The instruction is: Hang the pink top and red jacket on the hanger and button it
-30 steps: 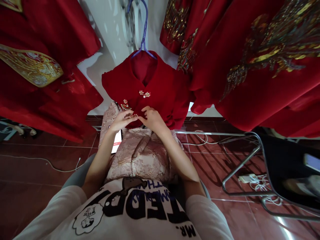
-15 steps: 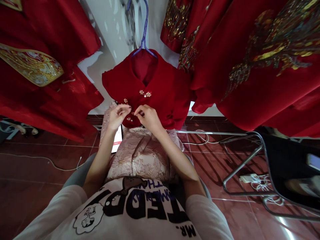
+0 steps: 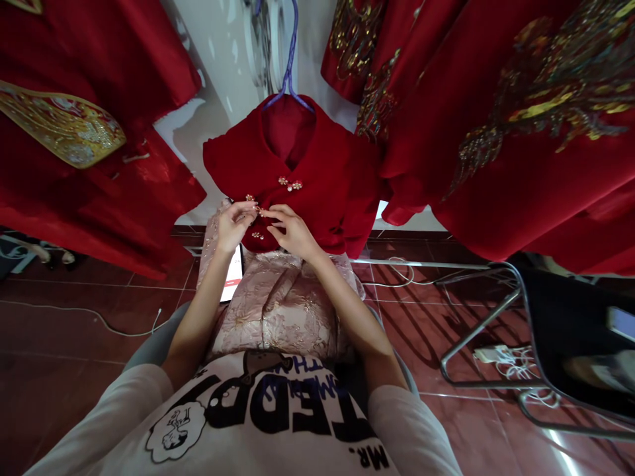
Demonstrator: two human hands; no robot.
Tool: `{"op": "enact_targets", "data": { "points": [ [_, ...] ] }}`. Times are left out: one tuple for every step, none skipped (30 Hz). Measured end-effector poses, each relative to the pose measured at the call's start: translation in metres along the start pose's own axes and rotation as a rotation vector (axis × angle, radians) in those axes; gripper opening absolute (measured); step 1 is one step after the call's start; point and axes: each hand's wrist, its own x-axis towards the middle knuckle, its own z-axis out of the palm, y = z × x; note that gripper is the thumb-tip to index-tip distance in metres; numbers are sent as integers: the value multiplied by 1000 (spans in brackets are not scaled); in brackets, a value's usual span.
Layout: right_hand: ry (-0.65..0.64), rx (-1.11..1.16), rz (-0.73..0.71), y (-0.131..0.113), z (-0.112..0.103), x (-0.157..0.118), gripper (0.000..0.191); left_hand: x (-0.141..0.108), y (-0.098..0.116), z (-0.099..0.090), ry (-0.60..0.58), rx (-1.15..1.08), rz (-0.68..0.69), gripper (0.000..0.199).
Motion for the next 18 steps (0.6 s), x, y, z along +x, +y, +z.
{"op": "enact_targets", "data": {
  "points": [
    [-6,14,-6,2,1,0,39,0,1,0,-1,-7,-4,22],
    [-12,22,-9,3,1,0,38,-1,2,0,-2,-13,-5,21],
    [-16,26,-8,3,2,0,38,-1,3,0,-4,-16,-6,20],
    [-19,25,-7,4,3,0,38,-1,4,0,-3,-15,-6,19],
    [-23,20,-5,4,3,-1,39,-1,5,1,1,-11,-4,18],
    [-26,14,-5,4,4,-1,40,-1,7,1,11,-3,2,17],
    [-29,7,-7,4,5,-1,41,-2,8,1,17,7,12,17],
    [-31,-2,-10,4,6,-2,42,-2,9,1,20,20,26,17],
    [-32,-12,-12,4,7,-2,43,-2,10,0,24,37,41,17],
    [-34,-24,-14,4,7,-2,44,-2,11,0,26,58,54,17],
    [-33,-35,-16,5,8,-2,45,-1,12,-1,24,85,62,17],
    [-33,-48,-17,5,9,-2,46,-1,14,-3,23,114,68,16],
    [-30,-60,-17,5,10,-1,47,0,15,-5,17,144,73,15],
    [-28,-70,-17,6,12,-1,48,0,17,-6,4,172,83,14],
    [-25,-78,-18,6,13,-1,49,2,19,-9,-15,199,97,13],
    [-22,-83,-17,7,14,-1,50,3,21,-11,-40,225,112,12],
    [-21,-86,-15,7,15,-1,51,5,23,-13,-66,245,126,11],
    [-21,-86,-13,8,16,-1,52,6,24,-15,-96,258,133,11]
  ]
}}
